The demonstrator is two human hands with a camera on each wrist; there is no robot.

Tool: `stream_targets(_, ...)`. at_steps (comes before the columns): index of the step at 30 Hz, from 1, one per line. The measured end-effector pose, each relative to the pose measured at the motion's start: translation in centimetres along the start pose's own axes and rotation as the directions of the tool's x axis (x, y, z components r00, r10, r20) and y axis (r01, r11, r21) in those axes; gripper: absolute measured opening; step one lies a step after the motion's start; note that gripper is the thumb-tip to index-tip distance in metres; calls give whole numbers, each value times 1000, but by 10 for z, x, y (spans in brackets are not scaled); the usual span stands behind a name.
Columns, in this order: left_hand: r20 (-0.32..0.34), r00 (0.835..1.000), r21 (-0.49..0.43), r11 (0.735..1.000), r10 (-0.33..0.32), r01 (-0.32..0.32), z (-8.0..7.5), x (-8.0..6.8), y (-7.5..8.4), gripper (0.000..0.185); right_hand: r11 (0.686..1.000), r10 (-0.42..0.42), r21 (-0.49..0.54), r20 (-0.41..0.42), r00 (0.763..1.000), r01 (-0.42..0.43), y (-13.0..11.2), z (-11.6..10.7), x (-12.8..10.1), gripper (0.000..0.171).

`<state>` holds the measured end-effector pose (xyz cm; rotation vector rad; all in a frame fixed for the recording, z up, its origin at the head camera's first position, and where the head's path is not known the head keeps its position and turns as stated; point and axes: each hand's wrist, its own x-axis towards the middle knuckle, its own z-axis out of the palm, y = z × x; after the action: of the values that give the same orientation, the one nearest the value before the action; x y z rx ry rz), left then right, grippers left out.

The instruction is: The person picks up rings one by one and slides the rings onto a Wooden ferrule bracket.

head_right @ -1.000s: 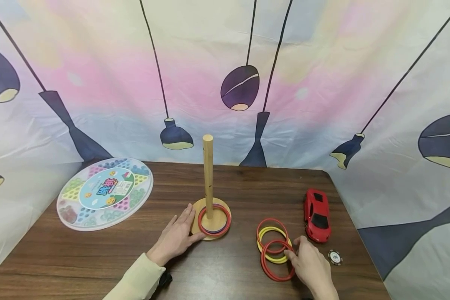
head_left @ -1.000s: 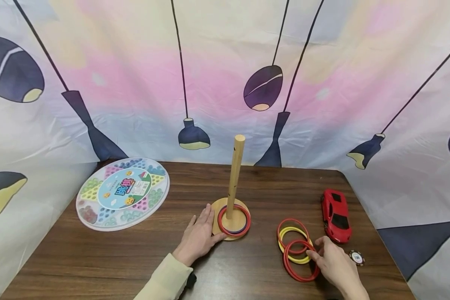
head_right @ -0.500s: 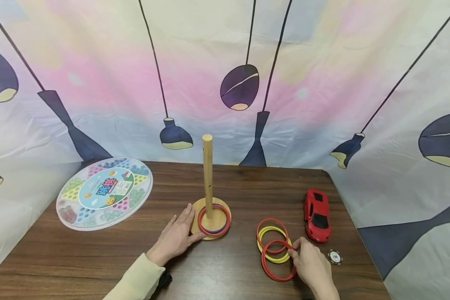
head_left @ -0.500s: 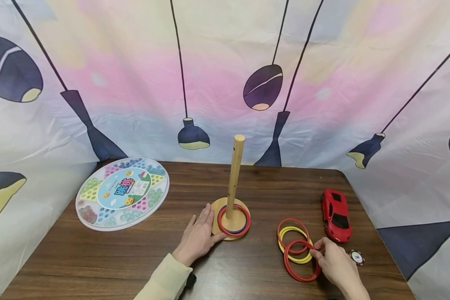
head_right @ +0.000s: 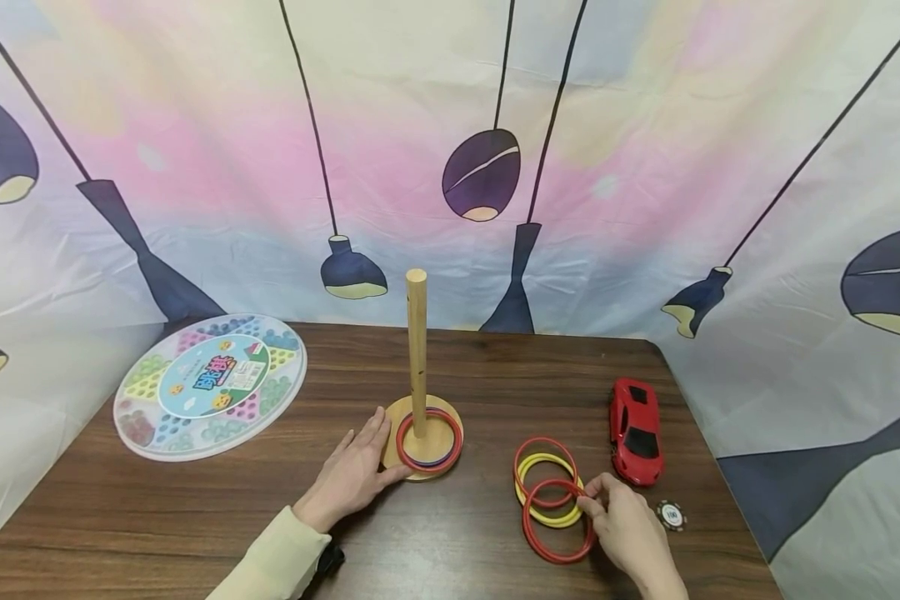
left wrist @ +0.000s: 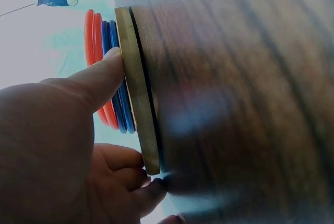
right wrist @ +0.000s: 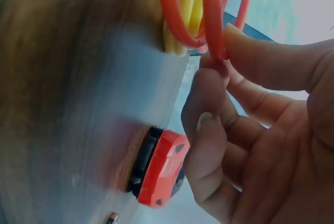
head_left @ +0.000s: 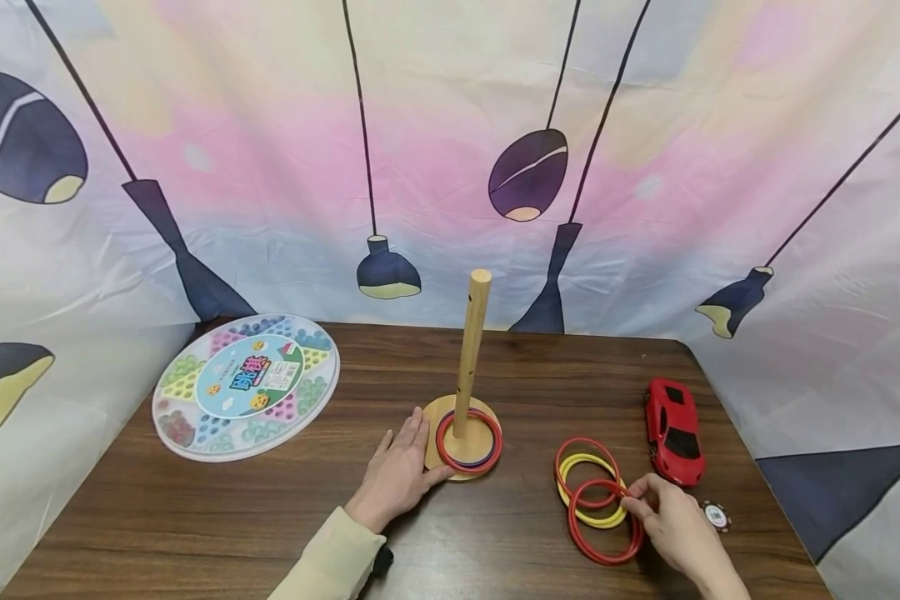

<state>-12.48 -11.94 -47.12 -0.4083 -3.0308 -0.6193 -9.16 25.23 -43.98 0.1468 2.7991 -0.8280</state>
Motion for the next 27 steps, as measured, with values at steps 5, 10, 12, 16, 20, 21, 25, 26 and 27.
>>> stream_targets(5, -6, 1000, 9, 1000, 1, 0, 1, -1, 1, 87, 999, 1, 54, 12, 1000, -2, -3, -4, 0, 16)
stream_targets(10, -5, 1000, 14, 1000, 0, 0, 1, 0, 2, 88, 994, -36, 99, 15, 999, 34, -7, -11, 0, 16)
stream_targets(12, 0, 1000, 15, 1000, -4, 4, 0, 0, 2, 88, 990, -69, 123, 13, 998, 67, -10, -16, 0, 18)
stream_targets(16, 9, 1000, 18, 1000, -11, 11, 0, 1, 3, 87, 971, -148, 188, 1, 989, 145, -20, -29, 2, 25)
stream_targets(20, 13, 1000, 22, 1000, -18, 18, -1, 1, 3, 87, 945, -218, 243, -30, 975, 219, -33, -42, 4, 32)
stream_targets(21, 15, 1000, 23, 1000, -20, 19, -1, 1, 3, 87, 939, -234, 250, -45, 971, 238, -36, -44, 5, 33)
stream_targets(25, 18, 999, 24, 999, -29, 28, -1, 1, 4, 89, 917, -288, 250, -129, 949, 312, -53, -52, 9, 32)
stream_targets(26, 20, 999, 24, 999, -30, 29, -2, 1, 4, 89, 911, -295, 254, -149, 944, 325, -57, -54, 10, 32)
stream_targets(27, 21, 999, 22, 999, -31, 31, -1, 1, 4, 89, 906, -302, 257, -166, 939, 337, -61, -55, 11, 31)
